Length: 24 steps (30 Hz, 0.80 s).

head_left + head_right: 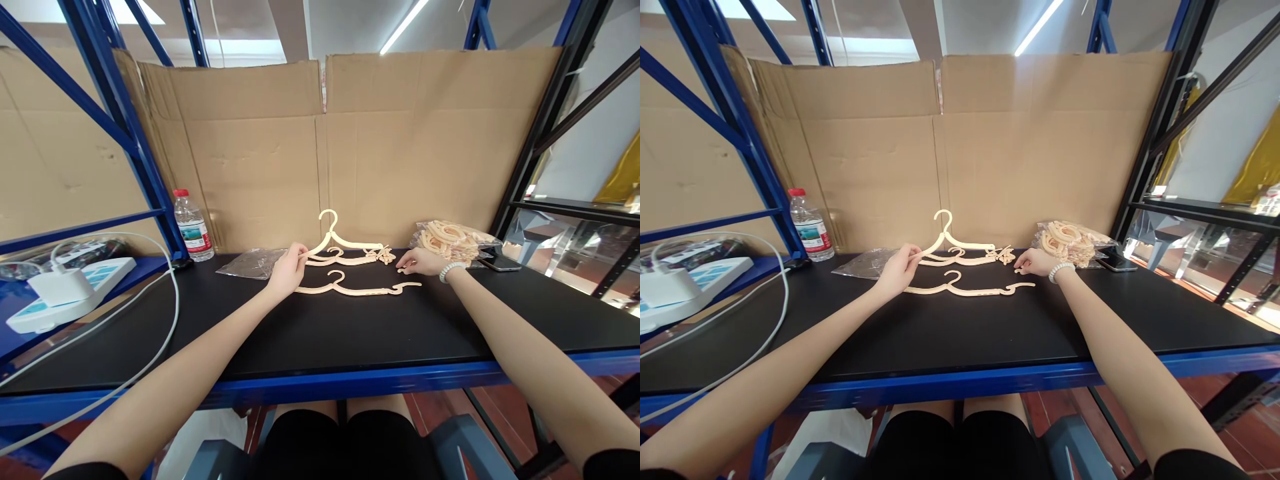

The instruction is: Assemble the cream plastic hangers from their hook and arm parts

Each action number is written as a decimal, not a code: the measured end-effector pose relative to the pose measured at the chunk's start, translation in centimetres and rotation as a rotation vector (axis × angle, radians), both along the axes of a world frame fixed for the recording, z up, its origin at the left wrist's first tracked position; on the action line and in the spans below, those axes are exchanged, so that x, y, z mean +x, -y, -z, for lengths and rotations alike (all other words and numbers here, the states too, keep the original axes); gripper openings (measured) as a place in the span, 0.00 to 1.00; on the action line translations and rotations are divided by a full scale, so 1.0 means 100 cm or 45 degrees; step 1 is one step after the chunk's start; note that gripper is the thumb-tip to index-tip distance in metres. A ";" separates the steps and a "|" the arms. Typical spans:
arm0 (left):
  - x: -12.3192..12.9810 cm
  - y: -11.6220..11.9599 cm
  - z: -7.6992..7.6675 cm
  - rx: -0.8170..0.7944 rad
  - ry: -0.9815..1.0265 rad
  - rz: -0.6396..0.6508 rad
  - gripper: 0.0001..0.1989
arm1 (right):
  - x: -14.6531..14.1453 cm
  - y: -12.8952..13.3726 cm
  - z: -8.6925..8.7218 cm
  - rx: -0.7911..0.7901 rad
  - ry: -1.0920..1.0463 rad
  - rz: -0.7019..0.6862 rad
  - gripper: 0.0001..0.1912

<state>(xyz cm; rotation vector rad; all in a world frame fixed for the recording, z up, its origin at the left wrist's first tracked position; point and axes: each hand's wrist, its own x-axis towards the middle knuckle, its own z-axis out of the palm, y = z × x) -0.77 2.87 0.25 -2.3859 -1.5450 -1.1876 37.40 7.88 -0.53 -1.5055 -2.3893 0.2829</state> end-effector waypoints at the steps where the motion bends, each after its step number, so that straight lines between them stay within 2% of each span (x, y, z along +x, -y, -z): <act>1: 0.000 0.000 0.000 -0.003 0.008 0.003 0.07 | -0.001 -0.001 0.001 0.013 -0.007 0.003 0.09; 9: 0.002 0.001 0.002 0.031 0.040 0.063 0.12 | -0.014 0.001 0.007 0.171 -0.031 -0.003 0.06; 13: 0.003 0.003 0.001 0.024 -0.019 0.075 0.11 | -0.020 0.009 0.000 0.291 -0.061 -0.026 0.08; 16: 0.004 0.005 0.000 0.000 -0.040 0.103 0.10 | -0.024 0.014 -0.007 0.483 -0.148 0.018 0.09; 18: 0.005 0.006 -0.001 -0.010 -0.036 0.114 0.09 | -0.026 0.018 -0.011 0.608 -0.267 0.091 0.09; 20: 0.006 0.007 -0.001 -0.015 -0.034 0.124 0.09 | -0.031 0.021 -0.015 0.630 -0.469 0.169 0.11; 24: 0.006 0.007 0.001 -0.034 -0.025 0.148 0.09 | -0.045 0.028 -0.019 0.374 -1.032 0.234 0.16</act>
